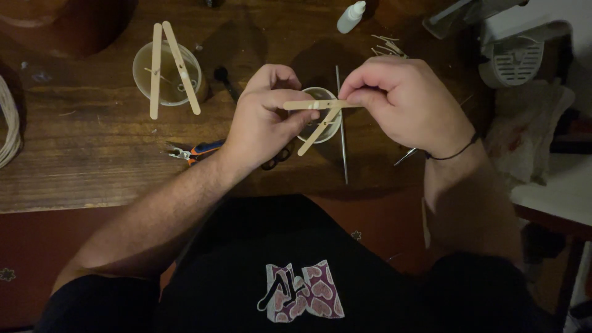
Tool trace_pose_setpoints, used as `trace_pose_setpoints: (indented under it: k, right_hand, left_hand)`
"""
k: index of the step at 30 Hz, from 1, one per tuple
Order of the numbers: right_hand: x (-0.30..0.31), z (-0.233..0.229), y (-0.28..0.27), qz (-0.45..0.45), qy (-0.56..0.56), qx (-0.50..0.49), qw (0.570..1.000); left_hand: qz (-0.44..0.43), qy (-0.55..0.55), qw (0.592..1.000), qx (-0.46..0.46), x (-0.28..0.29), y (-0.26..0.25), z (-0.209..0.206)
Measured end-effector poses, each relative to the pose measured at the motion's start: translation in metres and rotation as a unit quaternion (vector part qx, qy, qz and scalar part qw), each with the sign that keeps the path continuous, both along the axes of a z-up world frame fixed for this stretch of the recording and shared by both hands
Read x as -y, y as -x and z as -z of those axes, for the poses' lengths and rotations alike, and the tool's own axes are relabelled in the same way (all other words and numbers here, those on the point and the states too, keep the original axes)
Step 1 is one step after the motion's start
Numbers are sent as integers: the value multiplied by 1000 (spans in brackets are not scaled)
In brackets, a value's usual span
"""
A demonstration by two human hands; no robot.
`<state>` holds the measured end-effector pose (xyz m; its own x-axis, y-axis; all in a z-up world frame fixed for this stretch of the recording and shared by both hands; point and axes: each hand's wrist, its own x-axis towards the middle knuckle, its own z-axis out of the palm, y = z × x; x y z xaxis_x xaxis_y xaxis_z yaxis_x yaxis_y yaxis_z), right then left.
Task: Preparing candle containers by gluing wicks to the base and centering them using wooden sticks
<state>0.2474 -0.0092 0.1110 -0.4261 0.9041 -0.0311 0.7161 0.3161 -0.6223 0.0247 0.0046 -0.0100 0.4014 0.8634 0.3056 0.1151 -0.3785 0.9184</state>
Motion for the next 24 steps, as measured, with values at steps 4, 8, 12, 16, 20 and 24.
trace_pose_setpoints:
  k: [4, 8, 12, 16, 20, 24]
  right_hand:
    - [-4, 1, 0, -20, -2, 8, 1000]
    - [-8, 2, 0, -37, -12, 5, 999]
    - [-11, 1, 0, -41, -4, 9, 999]
    - [-13, 3, 1, -47, -4, 16, 999]
    - [-15, 6, 1, -45, -4, 12, 999]
    - [-16, 5, 2, -48, -2, 28, 998]
  left_hand:
    - [-2, -11, 1000, 21, 0, -1, 1]
    - [3, -3, 1000, 27, 0, -1, 0]
    - [0, 14, 1000, 27, 1, -1, -4]
    - [-2, -7, 1000, 19, 0, 0, -5]
    - [-2, -14, 1000, 24, 0, 0, -3]
    - [-3, -7, 1000, 27, 0, 0, -3]
